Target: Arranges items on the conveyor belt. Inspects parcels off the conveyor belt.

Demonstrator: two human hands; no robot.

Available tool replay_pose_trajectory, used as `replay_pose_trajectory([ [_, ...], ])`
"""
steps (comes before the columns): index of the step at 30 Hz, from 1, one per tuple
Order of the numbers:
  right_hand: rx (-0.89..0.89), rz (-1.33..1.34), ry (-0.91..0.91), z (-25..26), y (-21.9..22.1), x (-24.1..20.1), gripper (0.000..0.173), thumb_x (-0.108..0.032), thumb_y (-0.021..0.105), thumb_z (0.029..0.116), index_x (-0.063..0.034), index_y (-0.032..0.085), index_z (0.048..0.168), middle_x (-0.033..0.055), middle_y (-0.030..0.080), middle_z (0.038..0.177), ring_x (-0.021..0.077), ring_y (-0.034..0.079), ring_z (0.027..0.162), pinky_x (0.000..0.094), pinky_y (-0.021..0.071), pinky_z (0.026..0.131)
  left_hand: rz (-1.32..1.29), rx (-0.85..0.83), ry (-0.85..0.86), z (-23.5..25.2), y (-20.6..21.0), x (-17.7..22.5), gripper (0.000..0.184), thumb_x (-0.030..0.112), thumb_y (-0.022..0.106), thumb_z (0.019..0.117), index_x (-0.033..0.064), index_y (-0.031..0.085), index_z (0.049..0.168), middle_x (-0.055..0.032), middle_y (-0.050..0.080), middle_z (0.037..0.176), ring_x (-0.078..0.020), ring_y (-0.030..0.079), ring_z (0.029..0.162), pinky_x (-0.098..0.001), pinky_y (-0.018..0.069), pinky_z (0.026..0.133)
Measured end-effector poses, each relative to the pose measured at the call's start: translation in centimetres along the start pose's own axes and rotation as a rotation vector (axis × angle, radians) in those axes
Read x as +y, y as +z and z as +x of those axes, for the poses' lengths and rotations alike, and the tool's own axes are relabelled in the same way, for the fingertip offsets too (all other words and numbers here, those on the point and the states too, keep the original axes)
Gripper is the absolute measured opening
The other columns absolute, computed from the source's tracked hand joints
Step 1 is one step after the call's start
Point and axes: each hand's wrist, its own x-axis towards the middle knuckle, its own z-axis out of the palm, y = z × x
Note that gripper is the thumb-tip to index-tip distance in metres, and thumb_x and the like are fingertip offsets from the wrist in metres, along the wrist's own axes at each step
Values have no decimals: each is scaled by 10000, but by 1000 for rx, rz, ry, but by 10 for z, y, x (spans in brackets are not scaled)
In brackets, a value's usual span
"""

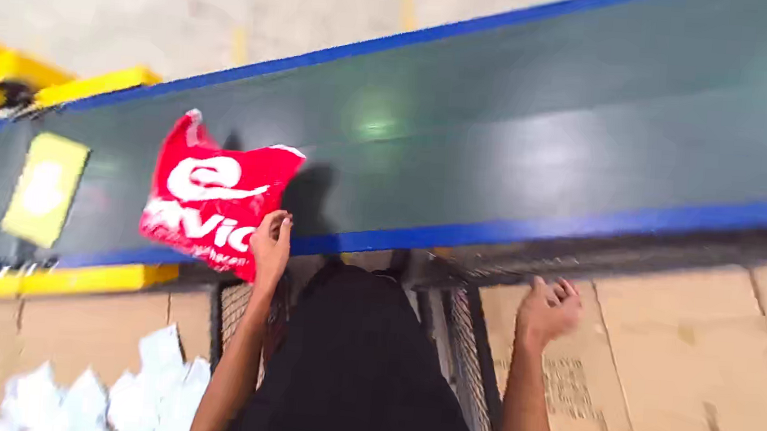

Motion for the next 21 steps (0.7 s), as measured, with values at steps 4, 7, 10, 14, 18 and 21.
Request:
replay_pose_trajectory([
  [4,-195,56,-243,-45,80,-86,520,-304,612,1009,57,539,1375,267,584,1355,314,600,1243,443,521,1032,141,395,182,2,-57,-21,255,107,537,1034,-63,691,1147,-116,753,926,-149,728,782,-342,626,751],
  [7,-669,248,-243,-77,165,-166,605,-352,588,1023,-11,429,1496,168,584,1416,224,612,1256,415,548,1020,-47,529,275,-1,-111,0,222,20,520,1023,-120,625,1160,-125,737,967,-149,728,789,-353,646,743],
  [10,-1081,532,-30,-117,230,-235,630,-422,437,1070,-85,285,1579,119,538,1484,266,608,1276,486,576,982,-91,652,249,13,-179,2,296,66,553,1018,-117,542,1250,-155,696,1126,-202,706,1000,-394,610,895],
  [14,-1148,771,153,-168,269,-275,402,-365,235,1095,-109,468,1301,9,683,1050,121,667,943,339,579,800,-148,145,-186,63,-185,-56,846,483,688,941,30,345,1567,-209,411,1580,-313,474,1406,-492,465,1105],
  [18,-1130,781,166,-170,263,-241,305,-229,331,1078,-97,496,1298,-8,674,1063,73,645,983,307,562,867,-480,-248,-263,98,-85,-82,714,486,544,1025,101,343,1592,-214,426,1547,-284,523,1358,-459,507,1077],
  [21,-1058,700,439,-174,200,-251,471,-287,141,1125,-23,455,1356,80,662,1071,122,647,951,320,560,833,-301,-238,-117,96,-52,-35,698,465,664,951,80,494,1507,-215,505,1444,-290,540,1299,-451,510,1049],
])
